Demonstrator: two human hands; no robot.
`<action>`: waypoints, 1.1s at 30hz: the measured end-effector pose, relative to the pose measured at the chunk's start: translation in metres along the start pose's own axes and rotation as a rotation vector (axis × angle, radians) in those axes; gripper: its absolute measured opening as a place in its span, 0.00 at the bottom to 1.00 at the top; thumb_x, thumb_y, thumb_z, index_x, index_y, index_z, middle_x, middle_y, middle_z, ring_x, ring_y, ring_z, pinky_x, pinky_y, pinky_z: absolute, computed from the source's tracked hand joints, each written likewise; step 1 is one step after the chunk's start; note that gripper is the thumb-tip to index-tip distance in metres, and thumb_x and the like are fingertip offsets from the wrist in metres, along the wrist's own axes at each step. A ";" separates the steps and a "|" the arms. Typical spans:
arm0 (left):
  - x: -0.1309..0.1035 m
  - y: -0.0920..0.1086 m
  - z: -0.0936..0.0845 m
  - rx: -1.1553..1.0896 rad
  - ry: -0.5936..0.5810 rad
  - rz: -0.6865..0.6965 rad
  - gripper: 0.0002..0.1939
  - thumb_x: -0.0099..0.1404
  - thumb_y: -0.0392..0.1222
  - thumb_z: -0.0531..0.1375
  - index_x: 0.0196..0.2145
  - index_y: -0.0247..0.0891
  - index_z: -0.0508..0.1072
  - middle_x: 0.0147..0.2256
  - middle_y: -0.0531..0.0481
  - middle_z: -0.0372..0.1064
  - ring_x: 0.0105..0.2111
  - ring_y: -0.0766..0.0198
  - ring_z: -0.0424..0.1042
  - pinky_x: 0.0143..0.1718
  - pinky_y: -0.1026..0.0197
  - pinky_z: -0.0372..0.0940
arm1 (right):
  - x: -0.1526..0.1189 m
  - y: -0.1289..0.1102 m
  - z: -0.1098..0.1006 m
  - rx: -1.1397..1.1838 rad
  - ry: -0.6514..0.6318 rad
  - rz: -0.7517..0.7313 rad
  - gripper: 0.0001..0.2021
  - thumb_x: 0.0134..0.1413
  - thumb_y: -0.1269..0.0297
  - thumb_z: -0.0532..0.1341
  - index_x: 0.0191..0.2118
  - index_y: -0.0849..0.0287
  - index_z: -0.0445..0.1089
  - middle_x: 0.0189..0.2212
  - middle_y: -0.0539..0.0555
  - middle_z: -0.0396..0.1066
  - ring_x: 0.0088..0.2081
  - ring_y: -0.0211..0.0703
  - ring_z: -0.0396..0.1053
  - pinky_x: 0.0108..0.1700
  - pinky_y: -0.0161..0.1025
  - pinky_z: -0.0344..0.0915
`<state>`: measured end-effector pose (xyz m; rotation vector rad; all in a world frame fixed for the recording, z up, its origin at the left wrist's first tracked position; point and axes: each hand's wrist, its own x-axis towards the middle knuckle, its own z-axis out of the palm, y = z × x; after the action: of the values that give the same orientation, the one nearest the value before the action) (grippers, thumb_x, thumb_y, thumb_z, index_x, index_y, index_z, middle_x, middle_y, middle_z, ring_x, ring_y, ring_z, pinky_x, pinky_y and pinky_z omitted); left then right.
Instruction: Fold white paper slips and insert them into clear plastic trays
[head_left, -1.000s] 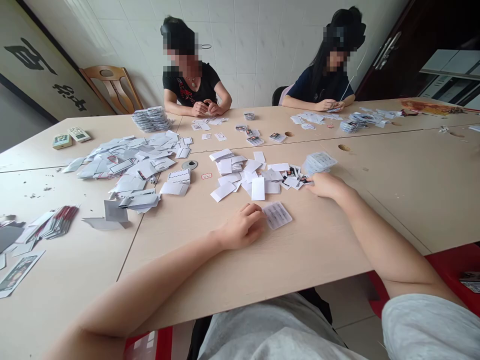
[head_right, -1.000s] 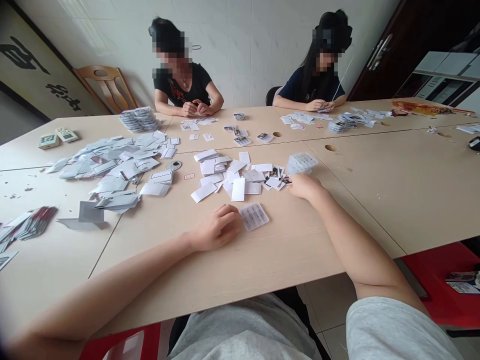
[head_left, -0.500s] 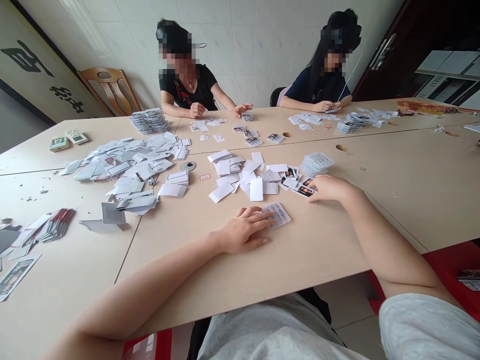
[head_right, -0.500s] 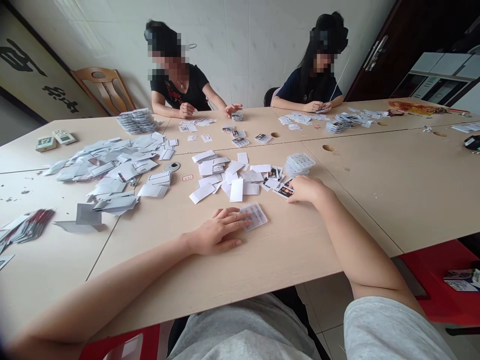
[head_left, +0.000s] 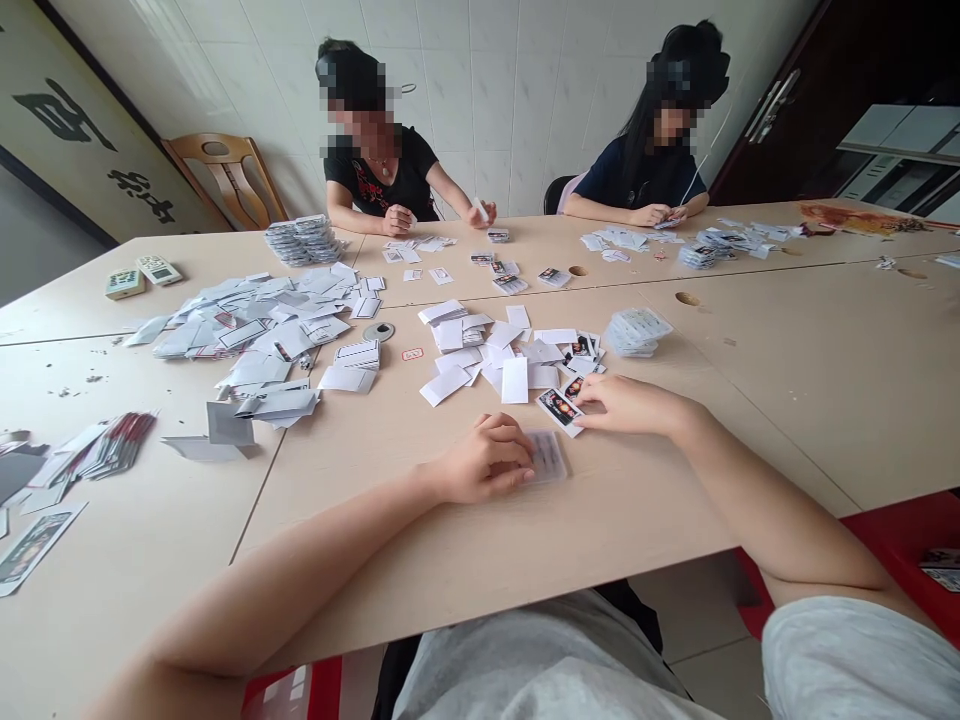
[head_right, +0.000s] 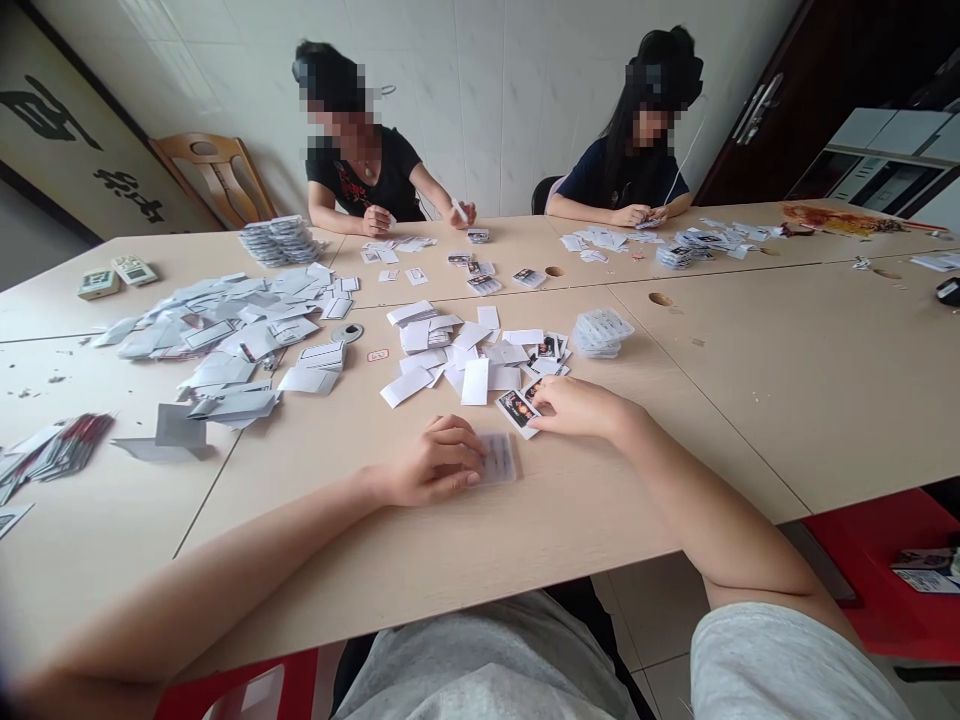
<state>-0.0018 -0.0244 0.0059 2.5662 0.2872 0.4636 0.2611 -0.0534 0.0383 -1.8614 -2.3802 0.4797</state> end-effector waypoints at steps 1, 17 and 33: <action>-0.001 0.000 0.000 -0.020 0.005 0.013 0.11 0.64 0.45 0.54 0.33 0.39 0.74 0.36 0.44 0.72 0.40 0.59 0.65 0.47 0.54 0.59 | 0.003 -0.001 0.002 -0.005 0.001 -0.020 0.13 0.51 0.53 0.58 0.32 0.57 0.72 0.39 0.55 0.68 0.34 0.43 0.68 0.37 0.37 0.62; 0.002 0.001 0.003 0.190 0.037 -0.252 0.17 0.66 0.48 0.50 0.50 0.45 0.67 0.55 0.45 0.61 0.55 0.52 0.57 0.51 0.46 0.51 | -0.003 -0.021 0.016 0.060 -0.078 -0.271 0.24 0.49 0.50 0.60 0.54 0.40 0.63 0.53 0.54 0.56 0.50 0.53 0.63 0.52 0.47 0.60; 0.002 -0.005 0.004 0.050 0.065 -0.127 0.08 0.65 0.39 0.50 0.38 0.38 0.68 0.40 0.45 0.69 0.46 0.59 0.67 0.51 0.53 0.57 | 0.011 -0.003 0.014 -0.177 0.231 0.145 0.14 0.56 0.60 0.54 0.41 0.59 0.71 0.39 0.60 0.69 0.43 0.53 0.66 0.50 0.52 0.53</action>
<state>0.0008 -0.0216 0.0011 2.5660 0.4873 0.4984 0.2517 -0.0463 0.0251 -2.0446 -2.2100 0.0578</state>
